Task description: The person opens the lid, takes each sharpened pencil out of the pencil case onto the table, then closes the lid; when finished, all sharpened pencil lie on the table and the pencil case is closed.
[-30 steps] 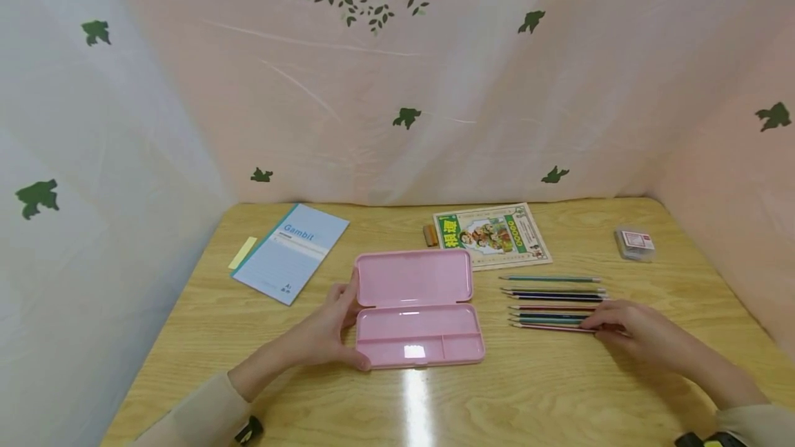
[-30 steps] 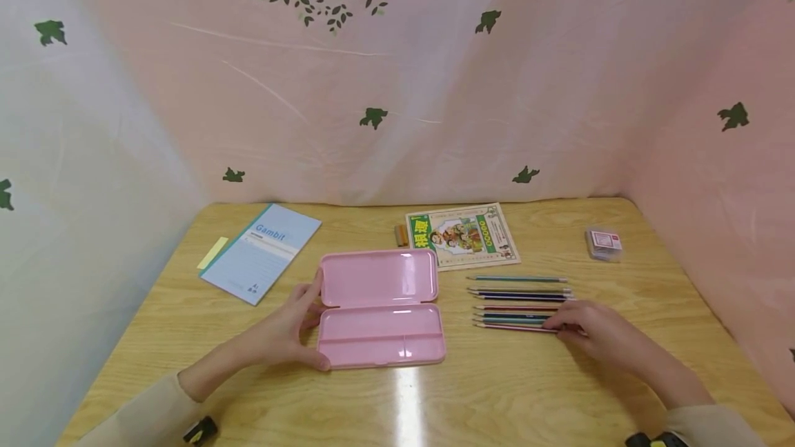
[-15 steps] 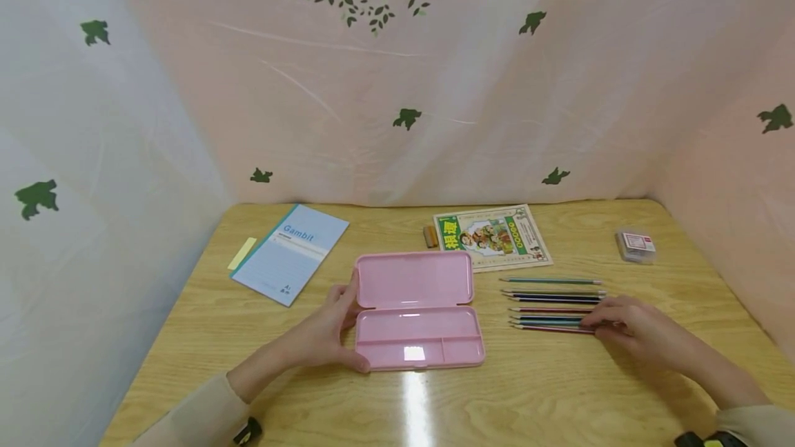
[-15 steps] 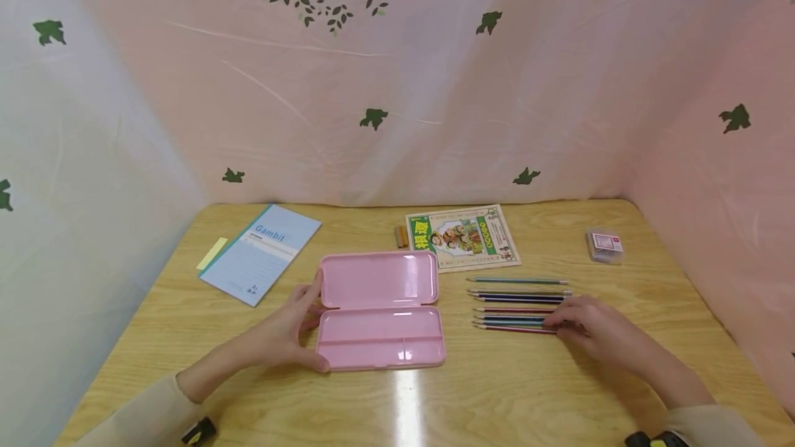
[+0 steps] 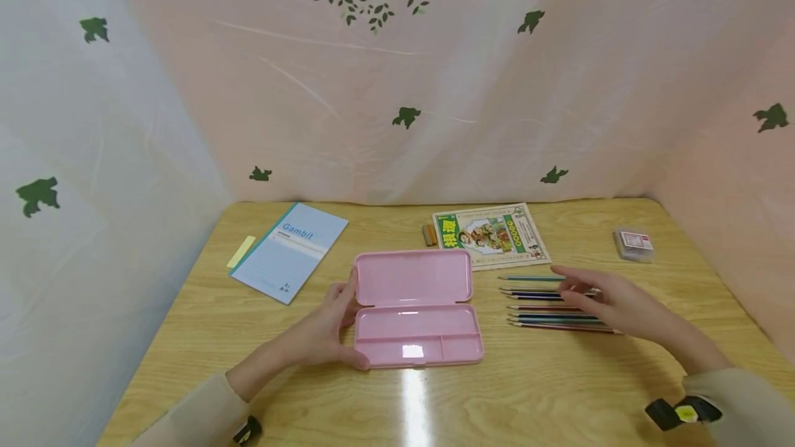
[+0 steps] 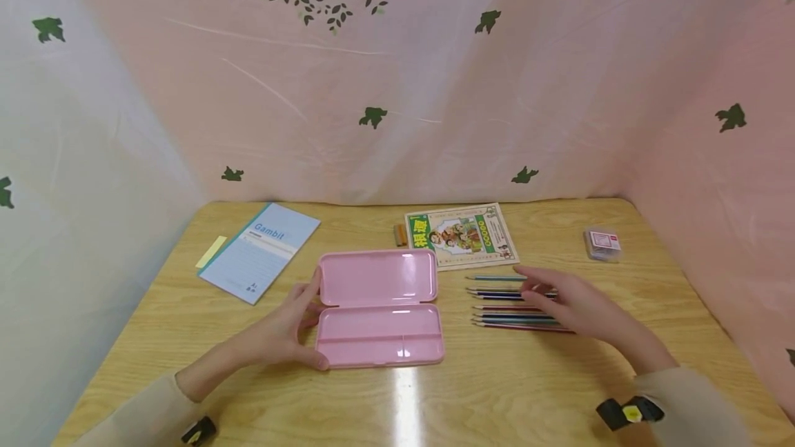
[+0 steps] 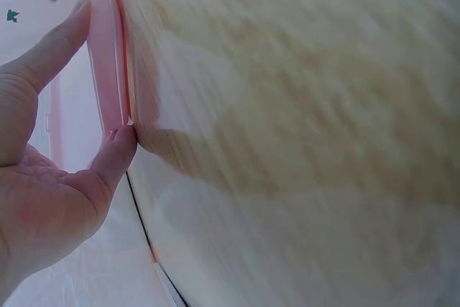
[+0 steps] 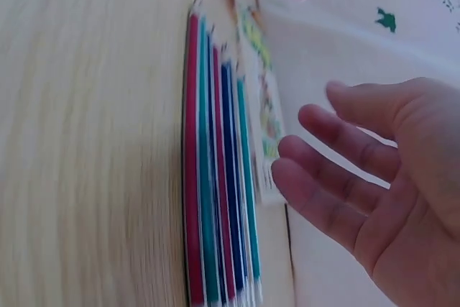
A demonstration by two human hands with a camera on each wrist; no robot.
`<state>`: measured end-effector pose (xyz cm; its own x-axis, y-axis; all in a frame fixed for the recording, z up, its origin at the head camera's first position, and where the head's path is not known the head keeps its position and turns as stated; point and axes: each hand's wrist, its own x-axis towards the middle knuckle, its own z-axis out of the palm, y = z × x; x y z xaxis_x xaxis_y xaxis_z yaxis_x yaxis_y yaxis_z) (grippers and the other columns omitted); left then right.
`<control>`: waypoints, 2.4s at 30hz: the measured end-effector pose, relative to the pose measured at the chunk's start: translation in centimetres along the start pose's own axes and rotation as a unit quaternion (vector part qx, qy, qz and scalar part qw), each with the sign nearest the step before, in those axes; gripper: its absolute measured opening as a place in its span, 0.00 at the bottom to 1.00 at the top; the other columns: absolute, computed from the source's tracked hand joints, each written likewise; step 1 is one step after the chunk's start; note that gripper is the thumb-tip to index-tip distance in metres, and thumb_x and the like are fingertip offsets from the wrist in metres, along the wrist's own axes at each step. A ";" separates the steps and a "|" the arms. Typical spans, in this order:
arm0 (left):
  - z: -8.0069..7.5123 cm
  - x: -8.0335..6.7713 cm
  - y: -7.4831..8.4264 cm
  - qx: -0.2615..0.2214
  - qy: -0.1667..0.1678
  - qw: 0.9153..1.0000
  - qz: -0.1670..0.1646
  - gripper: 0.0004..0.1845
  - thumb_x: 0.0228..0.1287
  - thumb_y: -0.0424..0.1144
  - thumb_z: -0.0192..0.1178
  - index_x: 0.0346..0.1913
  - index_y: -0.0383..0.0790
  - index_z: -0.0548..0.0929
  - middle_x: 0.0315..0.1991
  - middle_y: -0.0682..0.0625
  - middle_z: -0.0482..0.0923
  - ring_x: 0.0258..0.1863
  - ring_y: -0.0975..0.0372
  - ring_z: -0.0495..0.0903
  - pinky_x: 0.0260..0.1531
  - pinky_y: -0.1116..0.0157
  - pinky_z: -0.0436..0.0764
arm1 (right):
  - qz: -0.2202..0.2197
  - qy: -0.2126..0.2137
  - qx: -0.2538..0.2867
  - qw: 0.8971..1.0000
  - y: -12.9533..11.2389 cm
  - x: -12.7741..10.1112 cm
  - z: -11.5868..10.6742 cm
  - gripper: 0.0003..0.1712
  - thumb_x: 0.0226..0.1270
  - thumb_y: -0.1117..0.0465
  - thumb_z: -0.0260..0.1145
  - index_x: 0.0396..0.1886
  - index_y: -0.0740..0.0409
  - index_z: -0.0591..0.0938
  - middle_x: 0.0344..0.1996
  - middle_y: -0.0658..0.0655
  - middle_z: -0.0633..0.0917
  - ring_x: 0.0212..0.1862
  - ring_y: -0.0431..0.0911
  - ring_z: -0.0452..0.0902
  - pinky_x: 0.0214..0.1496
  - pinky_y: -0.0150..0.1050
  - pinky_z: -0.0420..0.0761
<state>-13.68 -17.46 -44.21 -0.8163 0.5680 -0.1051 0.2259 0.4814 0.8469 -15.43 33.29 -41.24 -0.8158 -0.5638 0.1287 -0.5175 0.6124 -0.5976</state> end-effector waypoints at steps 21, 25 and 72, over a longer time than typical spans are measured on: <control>0.2 -0.5 0.0 -0.003 0.022 1.000 -0.002 0.79 0.44 0.46 0.84 0.81 0.52 0.26 0.71 0.40 0.52 0.66 0.51 0.71 0.67 0.57 0.74 | 0.168 -0.095 0.378 0.905 -4.2 6.8 7.5 0.38 0.84 0.48 0.48 0.81 0.63 0.51 0.74 0.72 0.61 0.67 0.64 0.71 0.54 0.51 0.87; 0.3 -0.4 0.0 -0.005 0.023 1.000 -0.002 0.79 0.43 0.45 0.84 0.81 0.51 0.27 0.71 0.40 0.52 0.66 0.51 0.71 0.67 0.58 0.74 | 0.171 -0.101 0.396 0.896 -4.4 7.0 8.1 0.37 0.84 0.48 0.48 0.82 0.61 0.52 0.73 0.72 0.65 0.64 0.62 0.74 0.53 0.53 0.87; -0.3 -0.7 0.2 -0.205 0.048 0.977 -0.042 0.25 0.81 0.50 0.48 0.69 0.37 0.71 0.75 0.36 0.55 0.74 0.43 0.58 0.63 0.51 0.78 | 0.192 -0.007 0.466 0.864 -6.0 6.5 10.0 0.32 0.79 0.50 0.60 0.71 0.69 0.71 0.70 0.67 0.71 0.66 0.54 0.73 0.64 0.46 0.80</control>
<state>-13.24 -17.97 -43.81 -0.8734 0.4635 -0.1497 -0.0587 0.2049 0.9770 -15.03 20.39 -44.70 -0.8747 -0.4288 -0.2258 0.2275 0.0480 -0.9726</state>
